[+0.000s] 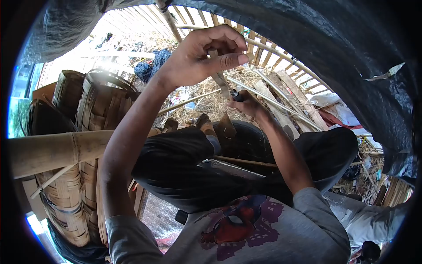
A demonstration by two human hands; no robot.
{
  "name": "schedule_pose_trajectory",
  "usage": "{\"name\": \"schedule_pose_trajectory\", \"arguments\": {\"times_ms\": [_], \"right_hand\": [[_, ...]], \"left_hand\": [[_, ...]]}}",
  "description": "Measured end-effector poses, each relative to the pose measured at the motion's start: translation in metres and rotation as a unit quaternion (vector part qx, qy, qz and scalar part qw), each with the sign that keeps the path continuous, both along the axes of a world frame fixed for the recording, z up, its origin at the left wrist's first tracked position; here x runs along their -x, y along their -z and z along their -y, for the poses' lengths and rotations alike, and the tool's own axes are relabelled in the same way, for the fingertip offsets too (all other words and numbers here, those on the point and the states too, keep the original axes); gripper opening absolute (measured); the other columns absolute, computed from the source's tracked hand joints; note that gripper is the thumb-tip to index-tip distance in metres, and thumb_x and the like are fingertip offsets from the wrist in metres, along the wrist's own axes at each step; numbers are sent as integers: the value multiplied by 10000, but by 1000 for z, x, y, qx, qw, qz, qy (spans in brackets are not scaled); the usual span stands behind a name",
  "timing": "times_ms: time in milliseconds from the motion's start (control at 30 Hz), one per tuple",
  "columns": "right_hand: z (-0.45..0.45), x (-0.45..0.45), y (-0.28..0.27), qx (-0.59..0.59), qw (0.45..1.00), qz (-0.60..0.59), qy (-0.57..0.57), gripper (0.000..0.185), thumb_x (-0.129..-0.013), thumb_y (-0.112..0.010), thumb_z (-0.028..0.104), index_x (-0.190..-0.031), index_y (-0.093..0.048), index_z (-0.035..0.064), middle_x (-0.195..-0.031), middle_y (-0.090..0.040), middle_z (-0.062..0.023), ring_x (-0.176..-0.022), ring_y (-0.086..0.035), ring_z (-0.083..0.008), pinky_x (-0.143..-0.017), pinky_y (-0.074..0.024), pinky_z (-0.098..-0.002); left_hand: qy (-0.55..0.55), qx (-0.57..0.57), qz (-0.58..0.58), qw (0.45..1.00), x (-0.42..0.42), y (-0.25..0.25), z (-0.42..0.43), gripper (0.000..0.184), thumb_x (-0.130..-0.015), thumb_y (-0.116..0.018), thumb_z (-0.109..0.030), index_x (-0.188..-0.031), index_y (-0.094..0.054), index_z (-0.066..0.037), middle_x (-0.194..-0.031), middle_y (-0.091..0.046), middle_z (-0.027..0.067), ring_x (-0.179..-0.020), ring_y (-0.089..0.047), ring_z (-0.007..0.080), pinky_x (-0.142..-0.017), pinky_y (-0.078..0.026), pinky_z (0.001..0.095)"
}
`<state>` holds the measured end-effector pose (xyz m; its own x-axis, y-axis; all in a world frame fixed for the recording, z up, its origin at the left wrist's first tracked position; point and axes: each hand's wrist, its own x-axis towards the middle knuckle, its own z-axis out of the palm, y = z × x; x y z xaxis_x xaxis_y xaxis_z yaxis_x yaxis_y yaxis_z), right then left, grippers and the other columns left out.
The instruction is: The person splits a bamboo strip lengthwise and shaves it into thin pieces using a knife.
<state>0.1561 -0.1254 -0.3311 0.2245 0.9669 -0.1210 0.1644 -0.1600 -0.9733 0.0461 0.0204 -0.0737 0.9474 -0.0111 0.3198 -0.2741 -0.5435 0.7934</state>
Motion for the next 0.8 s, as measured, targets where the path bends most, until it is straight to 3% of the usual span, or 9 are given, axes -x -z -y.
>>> {"name": "schedule_pose_trajectory", "arguments": {"times_ms": [67, 133, 200, 267, 433, 533, 600, 667, 800], "right_hand": [[1, -12, 2, 40, 999, -7, -1, 392, -846, -686, 253, -566, -484, 69, -499, -382, 23, -505, -364, -107, -513, -338, -324], [7, -17, 4, -37, 999, 6, 23, 379, -844, -680, 240, -565, -480, 78, -498, -372, 24, -502, -356, -106, -509, -327, -321], [4, -24, 5, -8, 1000, -9, -19, 377, -831, -687, 239, -558, -476, 88, -500, -373, 28, -501, -358, -101, -506, -314, -319], [0, -24, 4, -4, 999, -28, -14, 383, -825, -692, 239, -549, -468, 95, -495, -368, 32, -495, -353, -99, -501, -306, -321], [7, -33, -11, 49, 997, -48, -17, 384, -801, -687, 224, -519, -451, 112, -473, -347, 45, -465, -329, -97, -484, -285, -324], [0, -41, 7, 14, 1000, -16, 8, 359, -785, -672, 236, -527, -465, 97, -476, -378, 33, -472, -338, -101, -480, -290, -326], [0, -39, -3, 39, 998, 34, 23, 293, -813, -691, 242, -613, -576, 62, -514, -483, 10, -496, -415, -100, -479, -329, -319], [-2, -22, -8, 38, 981, 35, 187, 318, -796, -633, 235, -551, -524, 62, -477, -483, -29, -444, -437, -129, -459, -342, -355], [-1, 6, 0, -4, 938, 106, 331, 255, -826, -621, 213, -655, -623, 25, -531, -592, -102, -446, -560, -205, -454, -437, -374]], "left_hand": [[13, -9, 54, 998, -12, 15, 3, 185, -924, -599, -47, -1104, -569, -22, -934, -640, 69, -892, -638, 141, -805, -530, 298], [-26, 131, 57, 989, -18, 25, -2, 160, -925, -582, -18, -1084, -564, -16, -915, -637, 67, -886, -639, 154, -794, -531, 311], [-54, 157, 82, 983, -26, 29, -3, 99, -957, -554, -103, -989, -563, -10, -802, -609, 63, -763, -613, 145, -712, -513, 305], [18, 327, -11, 945, -32, 32, -5, 211, -979, -532, -185, -867, -590, -16, -703, -575, 40, -613, -558, 98, -582, -451, 238], [-20, 249, -45, 967, -44, 31, 2, 576, -999, -285, -486, -629, -457, -80, -528, -362, -13, -465, -285, 83, -467, -225, 244], [-20, 265, -28, 964, -63, 35, -3, 618, -992, -267, -538, -632, -463, -76, -521, -379, -13, -475, -325, 85, -472, -247, 240], [-24, 273, -20, 961, -75, 37, -5, 640, -988, -259, -564, -633, -466, -74, -518, -388, -13, -480, -345, 86, -475, -258, 238], [-77, 337, -2, 938, -87, 41, -1, 659, -963, -158, -624, -622, -373, -102, -500, -245, -51, -449, -187, 80, -468, -168, 257], [-48, 337, -17, 940, -96, 45, 4, 675, -950, -164, -639, -637, -403, -91, -496, -274, -32, -442, -226, 87, -462, -200, 261]]}}
